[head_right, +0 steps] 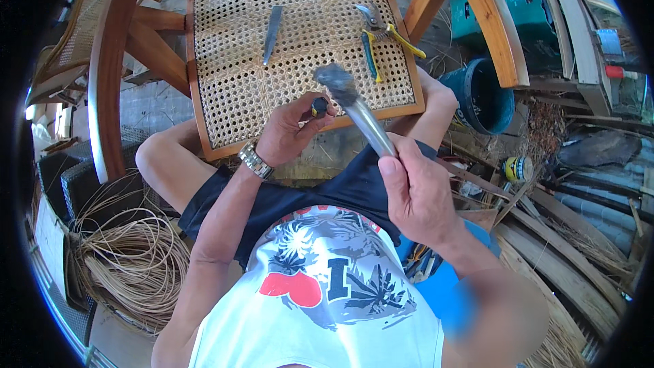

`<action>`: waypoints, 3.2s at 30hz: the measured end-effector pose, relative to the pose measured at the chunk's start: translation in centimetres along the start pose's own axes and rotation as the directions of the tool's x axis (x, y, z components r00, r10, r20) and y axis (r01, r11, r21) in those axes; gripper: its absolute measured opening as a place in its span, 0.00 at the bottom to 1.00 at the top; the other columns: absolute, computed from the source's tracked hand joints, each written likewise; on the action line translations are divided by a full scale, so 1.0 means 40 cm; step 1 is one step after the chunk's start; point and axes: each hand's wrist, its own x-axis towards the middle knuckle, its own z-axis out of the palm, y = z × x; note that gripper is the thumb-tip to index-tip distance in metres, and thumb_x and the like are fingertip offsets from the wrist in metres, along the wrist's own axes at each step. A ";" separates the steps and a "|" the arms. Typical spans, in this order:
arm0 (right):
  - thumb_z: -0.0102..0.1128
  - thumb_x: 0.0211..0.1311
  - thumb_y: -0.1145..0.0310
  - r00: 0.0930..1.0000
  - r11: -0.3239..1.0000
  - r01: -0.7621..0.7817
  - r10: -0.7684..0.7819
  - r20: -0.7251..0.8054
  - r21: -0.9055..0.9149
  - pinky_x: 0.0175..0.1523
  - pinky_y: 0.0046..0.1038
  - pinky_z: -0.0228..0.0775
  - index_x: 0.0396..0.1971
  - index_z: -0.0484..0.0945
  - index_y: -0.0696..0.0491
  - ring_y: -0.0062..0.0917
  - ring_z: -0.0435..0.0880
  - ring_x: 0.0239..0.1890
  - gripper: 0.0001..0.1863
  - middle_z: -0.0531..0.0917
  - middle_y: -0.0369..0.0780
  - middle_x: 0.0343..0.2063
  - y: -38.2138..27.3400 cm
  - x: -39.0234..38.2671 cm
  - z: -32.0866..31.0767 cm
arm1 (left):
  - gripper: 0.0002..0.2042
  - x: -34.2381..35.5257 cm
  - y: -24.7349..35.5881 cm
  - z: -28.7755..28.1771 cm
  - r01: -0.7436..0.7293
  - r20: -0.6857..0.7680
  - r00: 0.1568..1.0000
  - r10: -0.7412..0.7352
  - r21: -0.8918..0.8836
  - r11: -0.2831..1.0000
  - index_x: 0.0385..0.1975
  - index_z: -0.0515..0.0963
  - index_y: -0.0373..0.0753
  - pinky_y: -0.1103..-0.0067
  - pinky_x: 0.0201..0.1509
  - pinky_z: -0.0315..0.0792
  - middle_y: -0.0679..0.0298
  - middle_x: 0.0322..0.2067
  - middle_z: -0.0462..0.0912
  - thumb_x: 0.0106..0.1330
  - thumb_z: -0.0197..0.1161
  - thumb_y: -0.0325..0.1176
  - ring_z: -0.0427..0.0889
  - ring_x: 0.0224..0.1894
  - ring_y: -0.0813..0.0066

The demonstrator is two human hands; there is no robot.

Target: Repairing the cane webbing of a wooden chair using a hammer, pliers, and a screwdriver.

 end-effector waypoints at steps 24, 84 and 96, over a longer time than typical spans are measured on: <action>0.45 0.80 0.56 0.915 0.737 -0.269 0.396 -0.072 0.620 0.21 0.16 0.53 0.52 0.76 0.56 0.08 0.63 0.16 0.19 0.66 0.27 0.16 0.133 -0.145 0.127 | 0.27 0.082 0.090 0.148 0.151 -0.385 0.904 -0.187 -0.122 0.981 0.13 0.66 0.38 0.77 0.22 0.53 0.73 0.13 0.57 0.69 0.66 0.49 0.55 0.19 0.84; 0.53 0.76 0.62 0.999 0.990 0.024 -0.018 -0.042 0.138 0.28 0.32 0.69 0.45 0.74 0.56 0.33 0.80 0.21 0.11 0.76 0.42 0.19 0.128 -0.066 0.069 | 0.16 0.087 0.008 -0.010 0.303 0.294 0.922 -0.252 -0.141 0.943 0.19 0.77 0.37 0.83 0.26 0.65 0.73 0.17 0.76 0.65 0.72 0.39 0.72 0.23 0.88; 0.44 0.80 0.57 0.844 0.635 -0.264 0.516 -0.145 0.726 0.22 0.16 0.54 0.45 0.74 0.55 0.07 0.62 0.17 0.16 0.64 0.26 0.16 0.253 -0.155 0.156 | 0.24 0.087 0.101 0.121 0.102 -0.557 0.804 -0.207 -0.214 0.972 0.16 0.62 0.41 0.80 0.24 0.51 0.76 0.16 0.60 0.74 0.62 0.42 0.55 0.22 0.88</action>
